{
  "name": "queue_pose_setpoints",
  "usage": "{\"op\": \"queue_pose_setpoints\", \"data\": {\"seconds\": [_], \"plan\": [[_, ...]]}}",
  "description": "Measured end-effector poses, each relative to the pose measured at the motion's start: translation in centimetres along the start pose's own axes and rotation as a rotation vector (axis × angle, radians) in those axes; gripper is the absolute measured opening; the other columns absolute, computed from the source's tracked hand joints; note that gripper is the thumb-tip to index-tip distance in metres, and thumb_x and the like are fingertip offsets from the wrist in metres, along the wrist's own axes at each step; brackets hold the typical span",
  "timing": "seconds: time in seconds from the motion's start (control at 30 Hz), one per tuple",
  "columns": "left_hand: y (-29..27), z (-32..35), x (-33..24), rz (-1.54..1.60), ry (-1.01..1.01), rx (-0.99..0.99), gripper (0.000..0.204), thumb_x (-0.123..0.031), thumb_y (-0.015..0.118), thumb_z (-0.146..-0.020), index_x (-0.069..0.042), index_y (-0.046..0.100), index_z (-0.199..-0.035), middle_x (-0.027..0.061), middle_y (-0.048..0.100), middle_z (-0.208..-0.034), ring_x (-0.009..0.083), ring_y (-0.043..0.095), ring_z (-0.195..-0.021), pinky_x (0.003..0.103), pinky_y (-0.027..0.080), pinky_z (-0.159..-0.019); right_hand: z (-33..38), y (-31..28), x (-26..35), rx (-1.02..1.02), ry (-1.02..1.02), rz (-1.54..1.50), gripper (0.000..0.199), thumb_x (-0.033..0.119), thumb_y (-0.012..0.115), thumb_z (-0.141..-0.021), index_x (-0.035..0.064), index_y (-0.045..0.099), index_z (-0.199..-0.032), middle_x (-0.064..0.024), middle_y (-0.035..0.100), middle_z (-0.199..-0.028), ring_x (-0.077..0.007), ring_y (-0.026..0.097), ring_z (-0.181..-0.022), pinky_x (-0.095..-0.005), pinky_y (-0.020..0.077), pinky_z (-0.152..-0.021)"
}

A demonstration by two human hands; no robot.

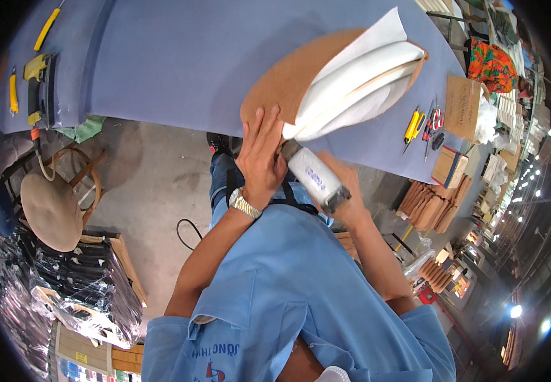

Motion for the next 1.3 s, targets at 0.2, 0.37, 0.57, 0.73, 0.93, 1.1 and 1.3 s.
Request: {"op": "queue_pose_setpoints", "data": {"seconds": [0.2, 0.37, 0.57, 0.73, 0.93, 1.1, 1.3], "plan": [[0.0, -0.4, -0.2, -0.076, 0.025, -0.004, 0.073, 0.008, 0.070, -0.078, -0.004, 0.055, -0.149, 0.0204, 0.056, -0.153, 0.0377, 0.049, -0.146, 0.051, 0.042, -0.119, -0.2, -0.5, -0.6, -0.128, -0.270, -0.069, 0.040, 0.019, 0.080, -0.074, 0.0037, 0.067, -0.109, -0.0164, 0.069, -0.093, -0.0368, 0.067, -0.079, -0.0386, 0.0537, -0.073], [0.3, -0.4, -0.3, -0.073, -0.076, -0.036, 0.081, -0.004, 0.083, -0.080, -0.003, 0.048, -0.154, 0.0233, 0.051, -0.156, 0.0366, 0.048, -0.146, 0.044, 0.045, -0.117, 3.0, -3.6, -3.3, -0.189, -0.320, -0.105, 0.043, 0.013, 0.079, -0.072, -0.0006, 0.070, -0.112, -0.0203, 0.072, -0.104, -0.0398, 0.071, -0.094, -0.0392, 0.0558, -0.083], [0.0, -0.6, -0.6, -0.085, -0.179, -0.071, 0.080, -0.014, 0.088, -0.081, -0.001, 0.050, -0.151, 0.0222, 0.052, -0.155, 0.0358, 0.051, -0.144, 0.043, 0.049, -0.114, 2.0, -12.1, -17.4, -0.356, 0.201, 0.245, 0.056, 0.012, 0.085, -0.073, 0.0004, 0.066, -0.125, -0.0224, 0.071, -0.114, -0.0436, 0.068, -0.107, -0.0444, 0.0545, -0.094], [0.0, -1.1, -1.3, -0.129, -0.073, -0.089, 0.068, -0.015, 0.089, -0.082, -0.001, 0.061, -0.142, 0.0192, 0.059, -0.148, 0.0334, 0.052, -0.143, 0.043, 0.049, -0.115, -2.9, -16.9, -27.8, -0.395, 0.269, 0.437, 0.055, 0.016, 0.083, -0.082, -0.0007, 0.065, -0.131, -0.0244, 0.062, -0.133, -0.0408, 0.060, -0.126, -0.0436, 0.0497, -0.105], [-0.8, -1.6, -2.5, -0.175, -0.141, -0.091, 0.058, -0.008, 0.087, -0.081, -0.003, 0.068, -0.135, 0.0181, 0.065, -0.142, 0.0331, 0.054, -0.142, 0.042, 0.048, -0.115, -10.8, -26.4, -15.1, -0.616, -0.310, 0.221, 0.065, 0.024, 0.081, -0.086, 0.0063, 0.059, -0.145, -0.0227, 0.052, -0.153, -0.0393, 0.050, -0.141, -0.0468, 0.0410, -0.116], [-2.1, -4.4, -1.9, -0.203, 0.046, -0.008, 0.066, -0.003, 0.088, -0.079, -0.004, 0.064, -0.141, 0.0145, 0.056, -0.155, 0.0338, 0.051, -0.145, 0.045, 0.049, -0.115, -20.0, -22.9, -1.6, -0.180, -0.751, 0.462, 0.069, 0.038, 0.082, -0.085, 0.0130, 0.060, -0.146, -0.0217, 0.049, -0.156, -0.0429, 0.045, -0.144, -0.0508, 0.0351, -0.121], [5.2, -3.0, 5.5, 0.901, -0.659, -0.529, 0.078, -0.048, 0.061, -0.103, -0.011, 0.030, -0.164, 0.0098, 0.026, -0.171, 0.0303, 0.049, -0.144, 0.050, 0.044, -0.118, -24.9, -15.0, -0.4, 0.329, -0.427, 0.604, 0.044, 0.044, 0.061, -0.102, 0.0035, 0.074, -0.114, -0.0236, 0.073, -0.106, -0.0443, 0.067, -0.097, -0.0534, 0.0513, -0.086]]}}
Point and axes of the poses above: each hand's wrist, its own z-axis away from the middle knuckle, its own y-axis out of the palm, x = y × z, the point moved 4 cm from there along -z, towards the middle knuckle
